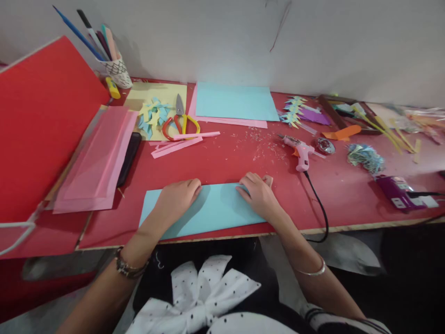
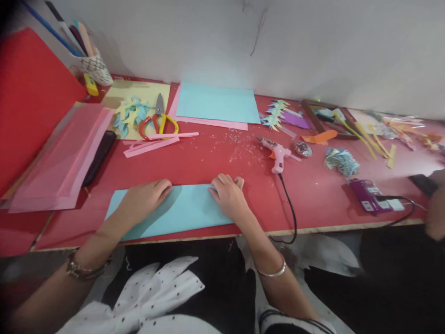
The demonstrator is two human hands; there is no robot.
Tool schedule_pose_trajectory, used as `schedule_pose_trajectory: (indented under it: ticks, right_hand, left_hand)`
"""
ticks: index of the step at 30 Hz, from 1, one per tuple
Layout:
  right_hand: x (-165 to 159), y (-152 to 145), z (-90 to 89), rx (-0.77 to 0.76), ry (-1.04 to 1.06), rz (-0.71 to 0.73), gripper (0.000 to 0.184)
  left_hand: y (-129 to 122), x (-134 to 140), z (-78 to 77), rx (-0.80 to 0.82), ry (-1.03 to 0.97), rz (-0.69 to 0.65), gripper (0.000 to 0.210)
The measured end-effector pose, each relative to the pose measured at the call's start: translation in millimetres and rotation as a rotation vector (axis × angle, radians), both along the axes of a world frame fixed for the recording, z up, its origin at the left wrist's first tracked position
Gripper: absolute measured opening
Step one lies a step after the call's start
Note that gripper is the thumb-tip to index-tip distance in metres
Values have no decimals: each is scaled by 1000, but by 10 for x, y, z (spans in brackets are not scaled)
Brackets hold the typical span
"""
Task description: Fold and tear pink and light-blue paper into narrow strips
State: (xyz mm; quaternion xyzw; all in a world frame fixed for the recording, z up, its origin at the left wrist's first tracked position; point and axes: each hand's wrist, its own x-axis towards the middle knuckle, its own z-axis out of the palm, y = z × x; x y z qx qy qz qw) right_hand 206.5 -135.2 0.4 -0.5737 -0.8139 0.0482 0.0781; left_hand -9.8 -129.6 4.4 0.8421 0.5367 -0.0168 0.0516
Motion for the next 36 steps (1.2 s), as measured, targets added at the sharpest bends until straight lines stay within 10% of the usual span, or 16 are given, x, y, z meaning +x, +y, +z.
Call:
schedule_pose_trajectory:
  ticks: [27,36]
  right_hand:
    - [-29,41,-60,48,-79,-68,20]
    - [144,54,-46,124,465,-196,10]
  left_hand:
    - [11,-1,42,15,68,-18,30]
    - [-26,-118,81,0,-30,20,29]
